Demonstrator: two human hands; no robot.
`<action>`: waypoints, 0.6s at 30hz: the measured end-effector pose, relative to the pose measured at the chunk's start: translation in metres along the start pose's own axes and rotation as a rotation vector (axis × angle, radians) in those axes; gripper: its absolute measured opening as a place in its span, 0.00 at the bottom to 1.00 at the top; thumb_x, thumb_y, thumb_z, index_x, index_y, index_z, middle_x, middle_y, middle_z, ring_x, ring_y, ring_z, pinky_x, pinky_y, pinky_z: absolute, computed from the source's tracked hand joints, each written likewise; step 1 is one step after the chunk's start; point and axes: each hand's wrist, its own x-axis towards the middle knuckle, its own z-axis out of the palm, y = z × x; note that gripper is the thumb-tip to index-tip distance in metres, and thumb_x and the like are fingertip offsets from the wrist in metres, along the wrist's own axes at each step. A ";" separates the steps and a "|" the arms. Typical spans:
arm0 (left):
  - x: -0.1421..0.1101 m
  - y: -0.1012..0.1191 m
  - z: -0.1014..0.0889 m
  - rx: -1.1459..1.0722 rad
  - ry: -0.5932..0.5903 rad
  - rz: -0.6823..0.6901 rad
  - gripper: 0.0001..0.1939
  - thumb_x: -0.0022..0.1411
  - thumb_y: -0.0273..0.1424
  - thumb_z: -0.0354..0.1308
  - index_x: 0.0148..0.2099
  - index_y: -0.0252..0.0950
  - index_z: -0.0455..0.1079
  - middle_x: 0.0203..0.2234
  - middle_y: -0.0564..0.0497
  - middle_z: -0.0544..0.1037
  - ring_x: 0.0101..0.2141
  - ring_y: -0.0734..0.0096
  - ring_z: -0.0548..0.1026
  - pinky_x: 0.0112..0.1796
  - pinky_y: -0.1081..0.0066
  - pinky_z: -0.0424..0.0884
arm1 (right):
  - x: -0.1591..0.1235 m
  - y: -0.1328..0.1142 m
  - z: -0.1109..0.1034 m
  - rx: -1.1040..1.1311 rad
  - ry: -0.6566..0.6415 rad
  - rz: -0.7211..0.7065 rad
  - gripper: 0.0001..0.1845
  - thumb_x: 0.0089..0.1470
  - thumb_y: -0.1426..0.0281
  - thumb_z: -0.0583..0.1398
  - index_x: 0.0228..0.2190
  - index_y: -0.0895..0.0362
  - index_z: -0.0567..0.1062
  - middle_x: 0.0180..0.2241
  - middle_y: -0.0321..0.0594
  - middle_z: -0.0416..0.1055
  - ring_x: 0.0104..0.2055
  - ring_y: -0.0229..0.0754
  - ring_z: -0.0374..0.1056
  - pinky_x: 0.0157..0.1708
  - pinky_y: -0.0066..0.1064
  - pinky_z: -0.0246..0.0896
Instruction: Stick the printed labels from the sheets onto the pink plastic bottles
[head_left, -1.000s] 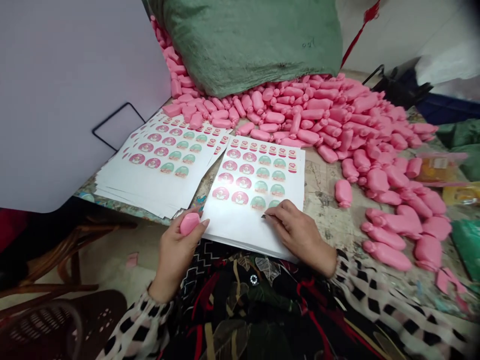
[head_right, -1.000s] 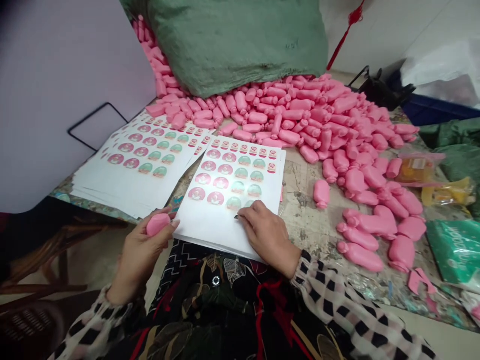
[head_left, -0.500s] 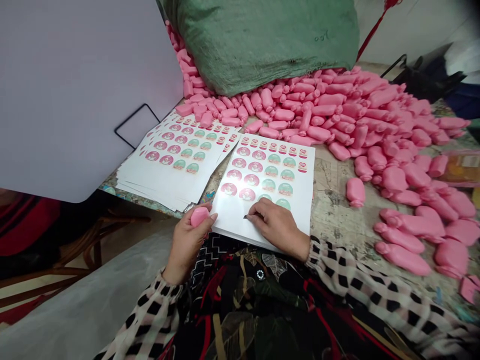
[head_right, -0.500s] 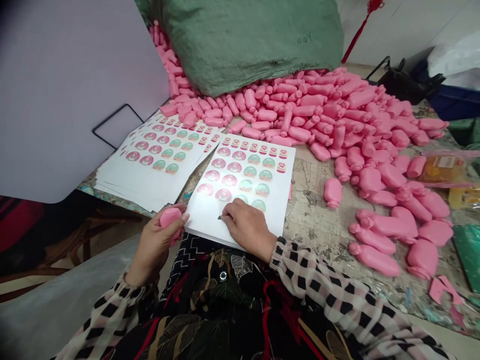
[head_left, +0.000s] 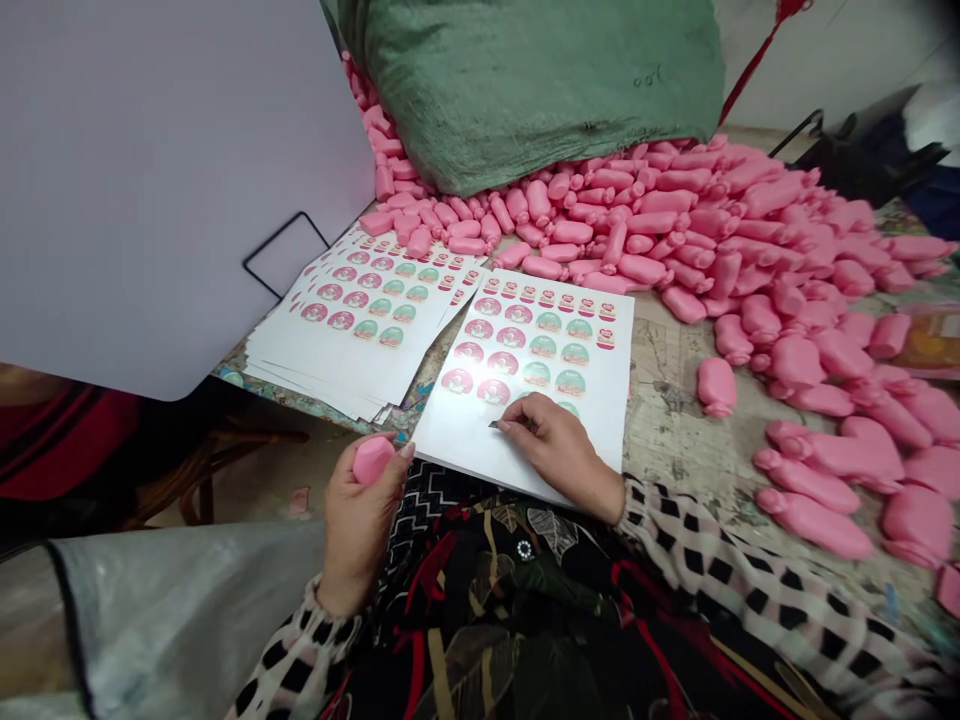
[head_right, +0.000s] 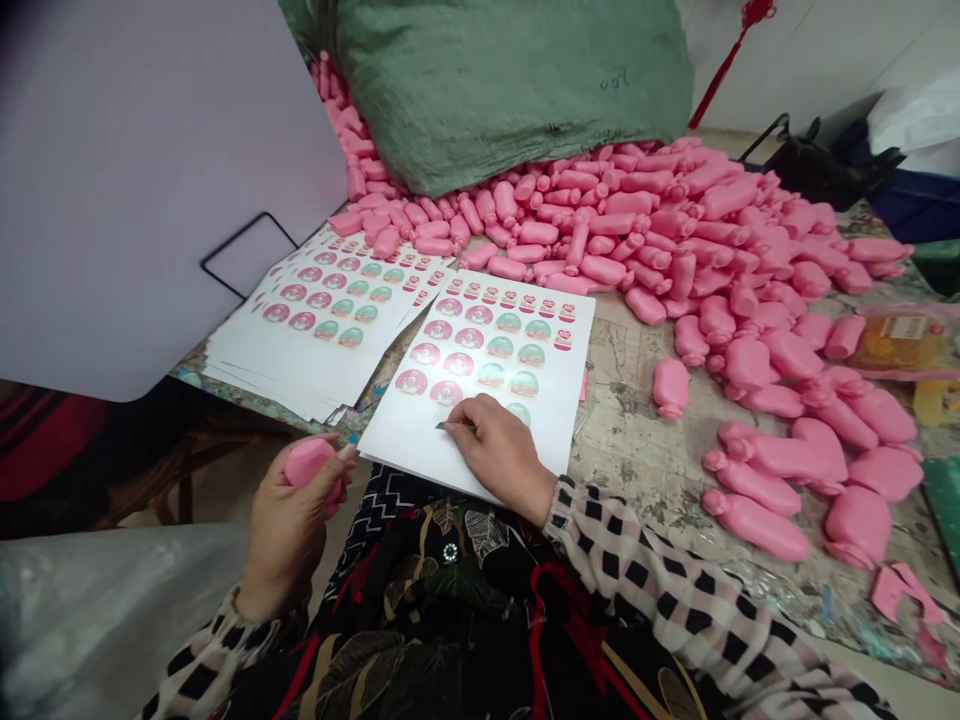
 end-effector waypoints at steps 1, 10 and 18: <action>-0.002 -0.002 0.001 -0.013 0.004 -0.035 0.23 0.47 0.40 0.65 0.45 0.37 0.68 0.22 0.57 0.70 0.19 0.81 0.65 0.19 0.81 0.60 | -0.002 -0.003 0.000 -0.095 -0.003 -0.035 0.08 0.58 0.66 0.53 0.33 0.55 0.71 0.35 0.37 0.68 0.35 0.37 0.64 0.33 0.29 0.53; -0.017 -0.012 -0.001 -0.234 -0.025 -0.376 0.22 0.44 0.35 0.67 0.41 0.36 0.65 0.16 0.57 0.70 0.15 0.79 0.65 0.12 0.84 0.53 | -0.007 -0.010 0.006 -0.125 -0.146 -0.130 0.08 0.59 0.66 0.53 0.33 0.53 0.72 0.33 0.35 0.67 0.35 0.36 0.63 0.33 0.28 0.50; -0.021 0.006 0.012 -0.195 0.149 -0.071 0.23 0.41 0.30 0.69 0.41 0.38 0.67 0.25 0.58 0.72 0.20 0.81 0.68 0.18 0.82 0.61 | -0.009 -0.013 0.003 0.215 -0.121 -0.058 0.08 0.53 0.62 0.60 0.32 0.53 0.73 0.32 0.34 0.69 0.33 0.36 0.64 0.33 0.28 0.55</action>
